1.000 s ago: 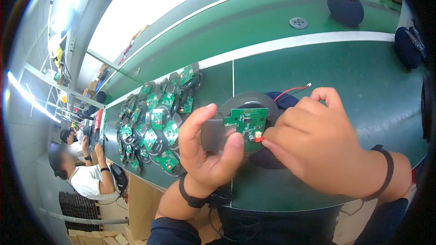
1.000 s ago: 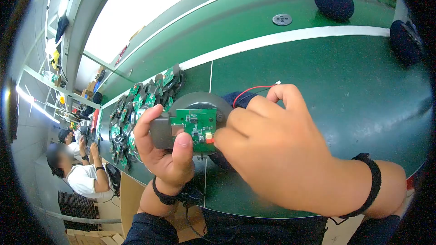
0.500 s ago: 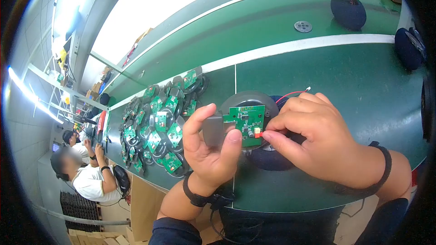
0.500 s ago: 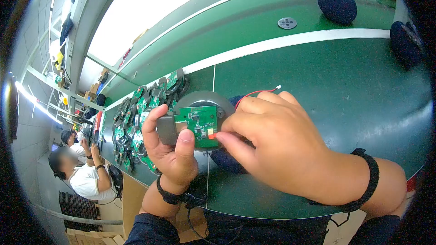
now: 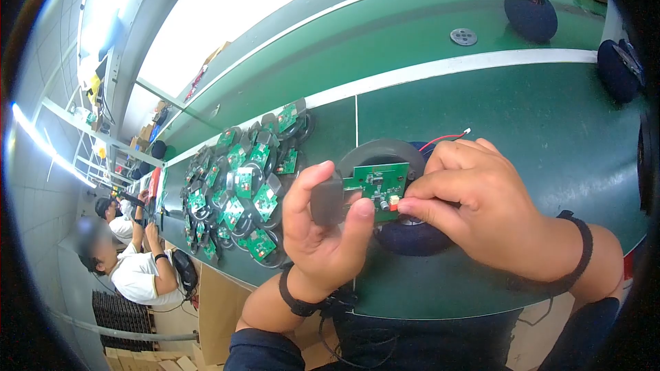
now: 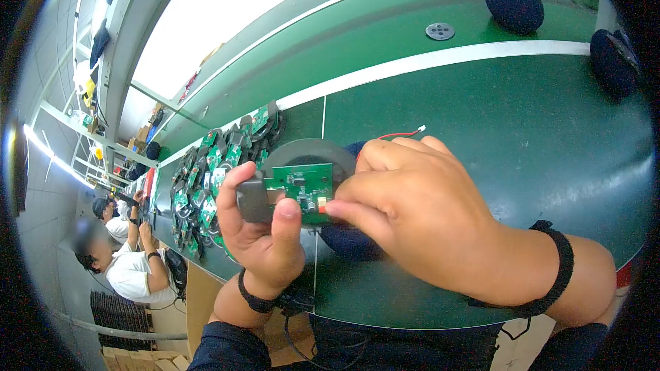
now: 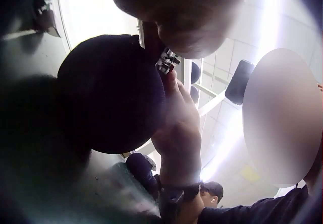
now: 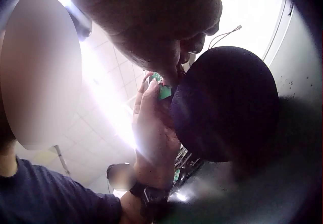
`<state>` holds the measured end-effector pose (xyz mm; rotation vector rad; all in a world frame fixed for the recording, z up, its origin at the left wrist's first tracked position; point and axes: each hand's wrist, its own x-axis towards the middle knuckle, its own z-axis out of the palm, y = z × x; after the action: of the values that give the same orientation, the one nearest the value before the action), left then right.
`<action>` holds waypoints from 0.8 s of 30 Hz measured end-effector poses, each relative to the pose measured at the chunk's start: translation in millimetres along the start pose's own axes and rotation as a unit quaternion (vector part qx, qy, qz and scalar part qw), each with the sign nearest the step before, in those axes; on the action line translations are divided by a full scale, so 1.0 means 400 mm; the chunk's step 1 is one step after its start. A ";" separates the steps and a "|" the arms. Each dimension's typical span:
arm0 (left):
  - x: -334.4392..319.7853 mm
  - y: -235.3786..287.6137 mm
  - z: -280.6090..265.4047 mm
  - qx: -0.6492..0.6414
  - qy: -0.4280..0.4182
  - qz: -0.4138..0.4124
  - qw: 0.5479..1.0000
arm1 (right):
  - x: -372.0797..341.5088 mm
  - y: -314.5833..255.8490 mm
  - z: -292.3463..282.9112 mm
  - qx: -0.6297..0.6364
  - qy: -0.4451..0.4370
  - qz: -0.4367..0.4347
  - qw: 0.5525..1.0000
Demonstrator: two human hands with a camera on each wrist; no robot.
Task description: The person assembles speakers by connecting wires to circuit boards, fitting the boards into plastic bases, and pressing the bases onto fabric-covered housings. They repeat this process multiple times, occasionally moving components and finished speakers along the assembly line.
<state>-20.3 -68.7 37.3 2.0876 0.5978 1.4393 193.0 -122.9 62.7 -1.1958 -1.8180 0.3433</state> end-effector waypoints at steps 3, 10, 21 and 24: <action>-0.007 0.003 0.000 0.024 -0.007 -0.001 1.000 | 0.005 0.007 0.007 0.018 0.014 -0.009 1.000; 0.008 -0.014 -0.027 0.043 0.037 0.073 0.996 | 0.054 -0.012 -0.145 -0.088 -0.196 0.091 0.972; 0.011 -0.018 -0.030 0.047 0.052 0.034 0.997 | 0.047 0.107 -0.001 0.212 0.058 0.123 0.968; 0.013 -0.018 -0.031 0.042 0.040 0.068 0.996 | 0.042 0.085 0.022 0.405 0.068 0.162 0.897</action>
<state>-30.7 -58.1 39.9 2.1812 0.5644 1.6065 203.8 -90.0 44.8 -0.8702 -1.1324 1.0611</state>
